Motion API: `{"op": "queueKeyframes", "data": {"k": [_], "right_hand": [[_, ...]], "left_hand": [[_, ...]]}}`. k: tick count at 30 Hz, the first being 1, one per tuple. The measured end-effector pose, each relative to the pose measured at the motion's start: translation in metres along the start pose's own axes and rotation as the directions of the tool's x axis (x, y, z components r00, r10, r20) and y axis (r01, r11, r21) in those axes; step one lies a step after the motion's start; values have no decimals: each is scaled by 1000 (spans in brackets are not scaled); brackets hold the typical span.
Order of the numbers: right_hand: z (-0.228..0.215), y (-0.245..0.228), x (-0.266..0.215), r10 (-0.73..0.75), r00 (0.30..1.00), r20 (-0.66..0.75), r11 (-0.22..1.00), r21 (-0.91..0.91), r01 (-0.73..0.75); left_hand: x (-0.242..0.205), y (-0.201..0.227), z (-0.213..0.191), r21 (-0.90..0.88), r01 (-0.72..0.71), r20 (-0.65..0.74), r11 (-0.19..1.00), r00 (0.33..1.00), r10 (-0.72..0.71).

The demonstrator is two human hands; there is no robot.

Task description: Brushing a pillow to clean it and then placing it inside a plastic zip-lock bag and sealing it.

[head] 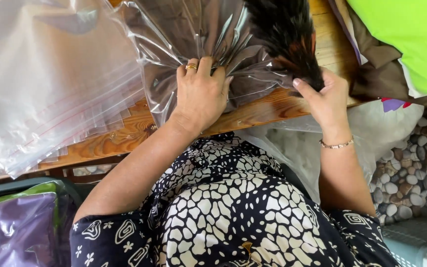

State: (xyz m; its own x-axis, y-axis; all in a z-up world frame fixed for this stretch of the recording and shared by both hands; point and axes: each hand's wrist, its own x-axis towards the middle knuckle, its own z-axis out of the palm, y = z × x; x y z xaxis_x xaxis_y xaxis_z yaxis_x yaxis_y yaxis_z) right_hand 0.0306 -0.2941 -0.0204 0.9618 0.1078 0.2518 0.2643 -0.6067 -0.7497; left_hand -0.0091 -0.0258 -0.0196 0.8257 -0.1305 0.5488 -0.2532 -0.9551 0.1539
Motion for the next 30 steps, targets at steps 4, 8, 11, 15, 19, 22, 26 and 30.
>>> {"op": "queueKeyframes", "data": {"k": [4,8,11,15,19,22,26,30], "right_hand": [[7,21,34,-58,993,-105,998,-16,56],[1,-29,51,-243,960,-136,969,-76,234],[1,-54,72,-484,865,-134,875,-103,474],[-2,-58,97,-558,826,74,816,-128,563],[-10,-50,86,-501,866,2,822,-313,476],[-10,-64,51,-387,921,52,827,-422,371],[10,-62,5,-478,854,207,757,-395,520],[17,-12,10,-317,904,286,659,-619,427]], "left_hand": [[3,11,10,-198,47,-152,979,985,-78],[8,33,-33,-528,253,268,811,955,-123],[6,55,-53,-660,378,397,649,909,-126],[-1,71,-70,-825,233,284,514,958,23],[4,48,-53,-655,-99,-63,750,995,76],[11,23,-19,-313,-45,-123,949,992,6],[18,6,6,-26,142,343,990,931,-124],[10,0,12,133,43,458,990,883,-100]]}}
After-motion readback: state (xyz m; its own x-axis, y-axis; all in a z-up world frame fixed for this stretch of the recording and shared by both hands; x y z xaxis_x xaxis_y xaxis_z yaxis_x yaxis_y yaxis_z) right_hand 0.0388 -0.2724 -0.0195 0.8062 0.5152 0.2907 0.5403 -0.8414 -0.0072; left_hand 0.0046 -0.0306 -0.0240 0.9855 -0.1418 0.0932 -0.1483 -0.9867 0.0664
